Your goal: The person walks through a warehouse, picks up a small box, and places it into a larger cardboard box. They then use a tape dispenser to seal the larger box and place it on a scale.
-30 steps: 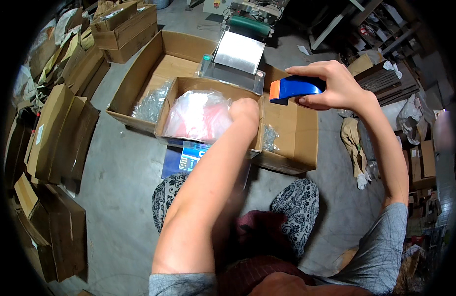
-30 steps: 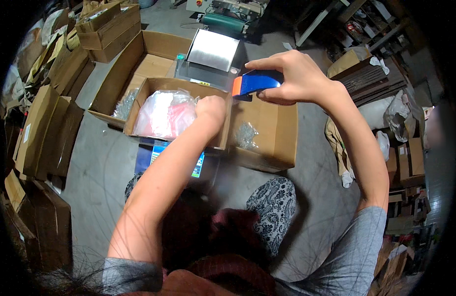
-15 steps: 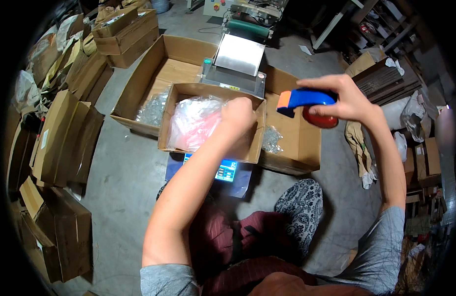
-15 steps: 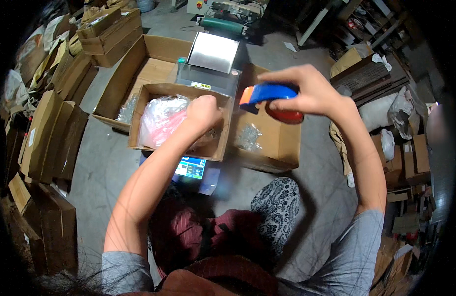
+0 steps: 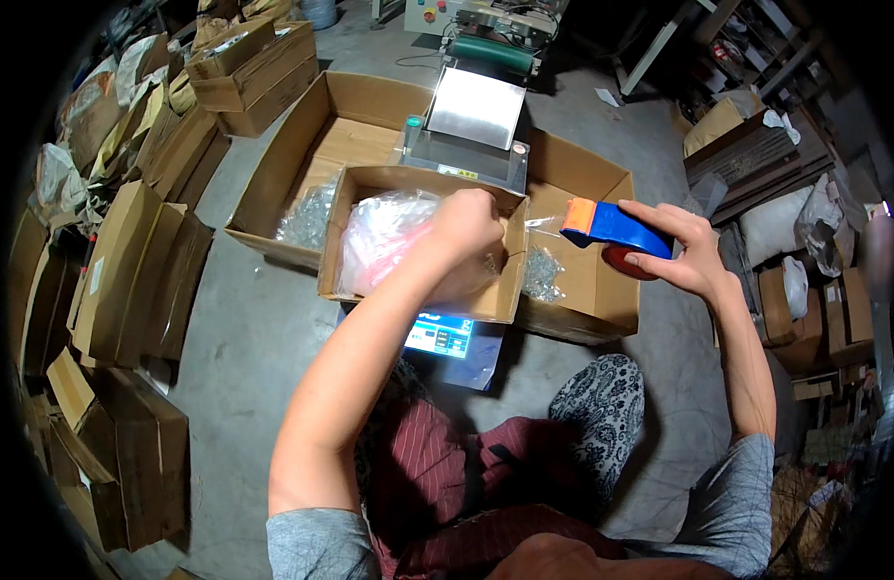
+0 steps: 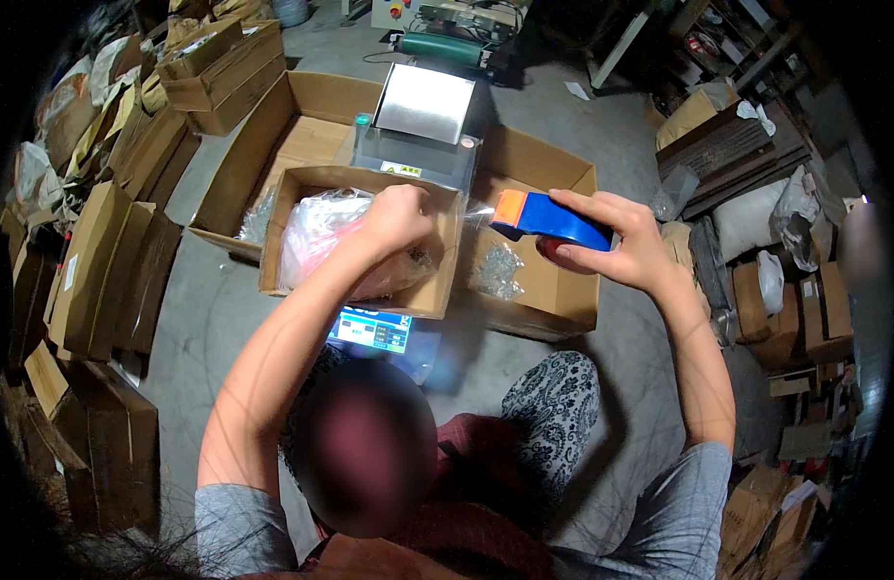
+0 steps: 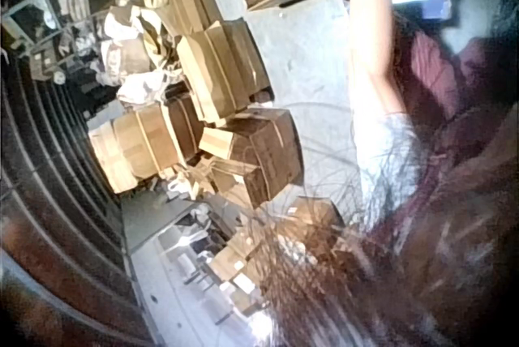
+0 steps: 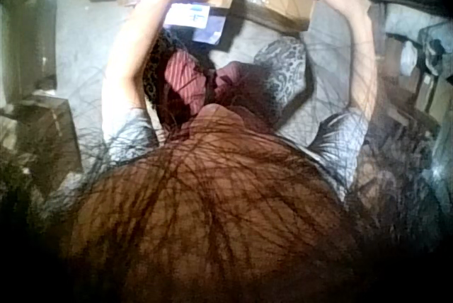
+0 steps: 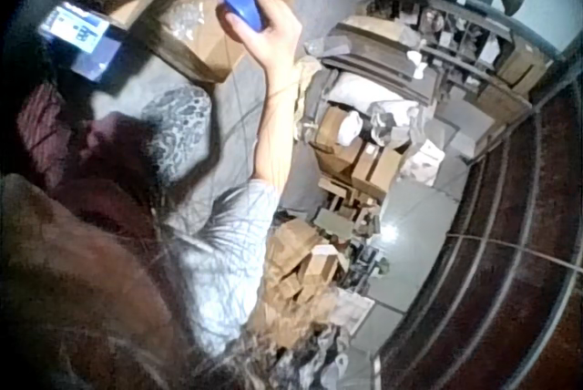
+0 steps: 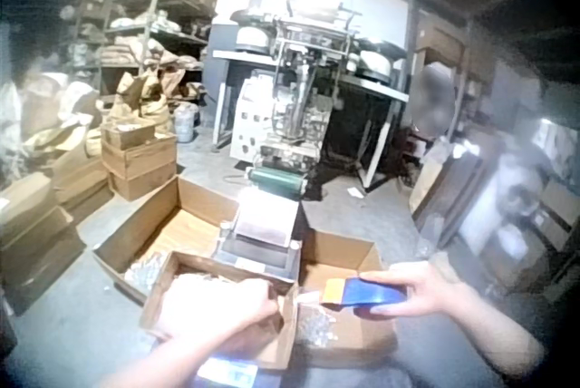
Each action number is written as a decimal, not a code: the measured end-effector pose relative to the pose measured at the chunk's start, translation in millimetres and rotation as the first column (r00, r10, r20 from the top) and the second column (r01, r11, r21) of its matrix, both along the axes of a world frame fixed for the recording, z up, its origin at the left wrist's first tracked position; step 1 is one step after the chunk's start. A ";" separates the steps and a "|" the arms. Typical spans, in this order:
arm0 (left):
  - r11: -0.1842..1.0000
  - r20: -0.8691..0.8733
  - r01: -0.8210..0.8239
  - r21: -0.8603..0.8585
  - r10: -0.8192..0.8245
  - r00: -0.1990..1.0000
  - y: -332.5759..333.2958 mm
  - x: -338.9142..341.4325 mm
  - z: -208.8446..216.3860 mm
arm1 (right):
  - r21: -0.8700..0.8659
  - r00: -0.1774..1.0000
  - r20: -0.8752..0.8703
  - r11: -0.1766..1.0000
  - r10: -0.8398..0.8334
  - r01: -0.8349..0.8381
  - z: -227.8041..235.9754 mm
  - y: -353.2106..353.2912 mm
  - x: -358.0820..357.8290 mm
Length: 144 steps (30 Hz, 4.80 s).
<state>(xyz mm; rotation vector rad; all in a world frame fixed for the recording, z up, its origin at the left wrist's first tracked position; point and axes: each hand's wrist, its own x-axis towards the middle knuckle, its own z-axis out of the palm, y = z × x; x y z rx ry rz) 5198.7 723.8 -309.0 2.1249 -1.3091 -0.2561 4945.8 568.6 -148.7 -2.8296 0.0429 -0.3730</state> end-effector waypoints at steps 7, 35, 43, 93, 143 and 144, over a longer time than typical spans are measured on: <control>0.999 0.002 -0.030 -0.025 0.030 1.000 0.9 -1.1 -2.3 | -0.016 0.988 0.146 0.999 0.052 -0.050 19.9 32.9 22.3; 0.997 -0.502 -0.023 -0.070 -0.015 0.865 -11.1 14.1 4.6 | 0.353 0.985 0.146 0.925 0.093 -0.140 118.8 59.0 120.8; 0.944 -0.935 0.239 -0.228 -0.281 0.217 10.1 20.3 31.9 | 0.484 0.971 0.233 0.873 -0.059 -0.063 100.1 31.3 68.4; 0.717 0.158 0.689 -0.111 -0.671 0.724 162.0 -134.6 16.7 | 0.302 0.804 0.571 0.953 -0.168 -0.015 82.2 51.3 -10.4; 0.950 -0.605 -0.107 -0.294 -0.098 0.790 40.9 -11.7 52.4 | 0.098 0.979 0.180 0.993 -0.090 0.073 86.7 34.4 -2.4; 0.954 -0.642 -0.121 -0.273 -0.087 0.761 39.8 -11.5 50.3 | 0.089 0.981 0.158 0.991 -0.109 0.096 88.2 32.9 1.4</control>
